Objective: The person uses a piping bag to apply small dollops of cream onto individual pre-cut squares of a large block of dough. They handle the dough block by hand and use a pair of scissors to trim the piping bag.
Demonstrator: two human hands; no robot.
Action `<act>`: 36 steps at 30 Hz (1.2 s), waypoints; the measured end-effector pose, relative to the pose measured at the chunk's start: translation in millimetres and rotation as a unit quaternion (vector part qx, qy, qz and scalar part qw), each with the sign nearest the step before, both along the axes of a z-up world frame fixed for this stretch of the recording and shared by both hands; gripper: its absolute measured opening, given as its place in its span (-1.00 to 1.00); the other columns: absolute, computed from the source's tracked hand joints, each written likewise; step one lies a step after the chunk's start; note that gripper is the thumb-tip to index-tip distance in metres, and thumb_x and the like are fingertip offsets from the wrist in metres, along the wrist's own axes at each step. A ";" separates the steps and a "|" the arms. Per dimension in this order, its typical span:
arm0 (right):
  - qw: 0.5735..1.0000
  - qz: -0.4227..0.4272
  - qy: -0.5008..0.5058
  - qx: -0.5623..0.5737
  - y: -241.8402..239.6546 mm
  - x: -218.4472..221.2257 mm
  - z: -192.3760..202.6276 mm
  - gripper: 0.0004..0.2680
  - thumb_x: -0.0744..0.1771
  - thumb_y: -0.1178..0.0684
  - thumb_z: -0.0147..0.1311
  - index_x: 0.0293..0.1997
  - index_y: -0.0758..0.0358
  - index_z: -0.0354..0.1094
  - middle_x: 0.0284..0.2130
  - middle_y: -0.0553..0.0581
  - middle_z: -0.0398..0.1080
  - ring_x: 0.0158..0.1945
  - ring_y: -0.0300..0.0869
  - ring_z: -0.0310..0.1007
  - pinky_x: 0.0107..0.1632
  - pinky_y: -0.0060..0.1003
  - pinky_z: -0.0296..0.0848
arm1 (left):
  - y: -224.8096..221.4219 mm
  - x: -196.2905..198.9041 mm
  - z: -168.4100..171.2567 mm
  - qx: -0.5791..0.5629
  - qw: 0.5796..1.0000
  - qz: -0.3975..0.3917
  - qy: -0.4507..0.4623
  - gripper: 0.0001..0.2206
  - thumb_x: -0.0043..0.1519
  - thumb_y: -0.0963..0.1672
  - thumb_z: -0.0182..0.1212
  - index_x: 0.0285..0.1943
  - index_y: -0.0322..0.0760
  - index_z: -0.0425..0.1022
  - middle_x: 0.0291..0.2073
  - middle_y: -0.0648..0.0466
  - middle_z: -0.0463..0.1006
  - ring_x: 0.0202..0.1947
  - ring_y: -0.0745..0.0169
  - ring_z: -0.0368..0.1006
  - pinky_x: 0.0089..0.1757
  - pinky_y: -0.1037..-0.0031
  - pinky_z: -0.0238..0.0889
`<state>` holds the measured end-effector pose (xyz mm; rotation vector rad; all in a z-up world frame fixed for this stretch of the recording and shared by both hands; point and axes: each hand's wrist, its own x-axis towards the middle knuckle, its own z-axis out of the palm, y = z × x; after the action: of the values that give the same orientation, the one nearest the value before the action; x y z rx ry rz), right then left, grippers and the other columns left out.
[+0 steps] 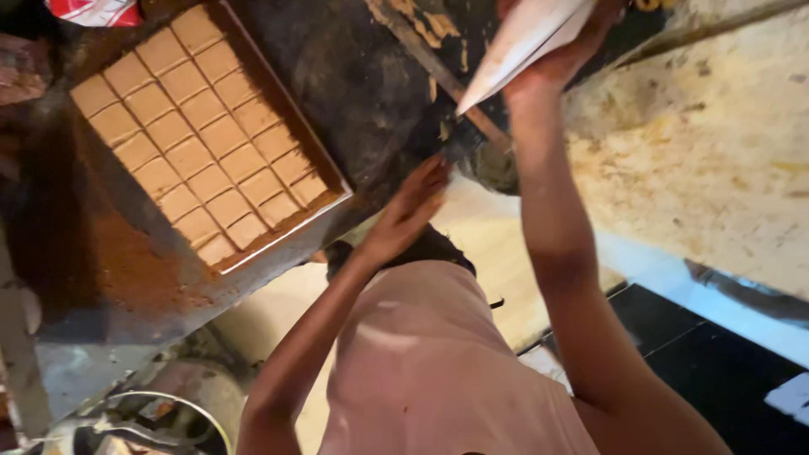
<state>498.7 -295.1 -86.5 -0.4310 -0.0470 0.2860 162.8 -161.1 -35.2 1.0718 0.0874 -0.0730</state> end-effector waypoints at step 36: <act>0.677 -0.328 -0.576 -0.320 64.4 -170.7 152.3 -0.67 0.24 0.27 0.33 -0.61 0.29 0.08 -0.49 0.13 0.28 -0.28 0.00 0.43 -0.12 -0.01 0.55 | 16.0 110.4 63.5 -0.549 0.824 0.096 0.101 -0.58 0.30 0.07 0.15 0.00 -0.39 0.46 -0.20 -0.07 0.56 -0.22 0.10 0.52 -0.18 0.39 0.46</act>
<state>328.0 -230.7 65.8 -1.2472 -1.0529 -0.7754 273.2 -145.2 28.2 -0.1161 0.3038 -0.0414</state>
